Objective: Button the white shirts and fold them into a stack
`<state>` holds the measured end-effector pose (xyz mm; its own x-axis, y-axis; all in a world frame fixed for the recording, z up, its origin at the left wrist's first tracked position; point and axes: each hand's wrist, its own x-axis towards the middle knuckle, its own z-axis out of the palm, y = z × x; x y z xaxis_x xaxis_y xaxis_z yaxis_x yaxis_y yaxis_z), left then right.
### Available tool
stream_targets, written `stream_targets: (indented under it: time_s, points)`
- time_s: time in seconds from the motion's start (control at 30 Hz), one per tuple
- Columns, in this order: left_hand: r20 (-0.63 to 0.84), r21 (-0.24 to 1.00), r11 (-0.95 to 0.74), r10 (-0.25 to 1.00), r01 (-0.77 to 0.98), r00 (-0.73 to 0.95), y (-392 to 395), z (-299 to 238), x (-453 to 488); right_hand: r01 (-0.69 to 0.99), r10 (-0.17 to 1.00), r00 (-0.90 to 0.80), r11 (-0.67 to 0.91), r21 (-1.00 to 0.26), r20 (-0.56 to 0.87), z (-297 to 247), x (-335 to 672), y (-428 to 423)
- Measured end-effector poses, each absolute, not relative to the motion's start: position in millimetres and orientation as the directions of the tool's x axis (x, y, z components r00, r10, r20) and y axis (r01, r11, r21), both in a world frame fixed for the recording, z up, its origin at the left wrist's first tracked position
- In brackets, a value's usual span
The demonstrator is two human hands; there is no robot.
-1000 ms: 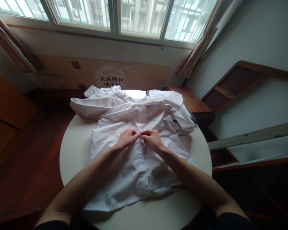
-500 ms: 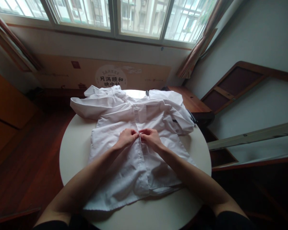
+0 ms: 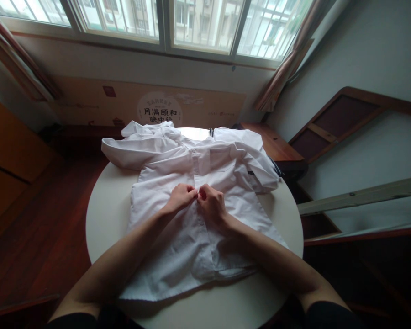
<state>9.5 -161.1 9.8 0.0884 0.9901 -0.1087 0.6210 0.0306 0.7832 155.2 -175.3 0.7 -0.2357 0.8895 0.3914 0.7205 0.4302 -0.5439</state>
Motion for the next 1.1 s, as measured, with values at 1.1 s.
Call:
stream_targets:
  time_s: [1.1]
  points:
    - [0.044, 0.798, -0.100, 0.993, 0.594, 0.108, -165.8, 6.5, 15.3, 0.401, 0.942, -0.094, 0.332, -0.854, 0.322, 5.1, 155.6, -168.4]
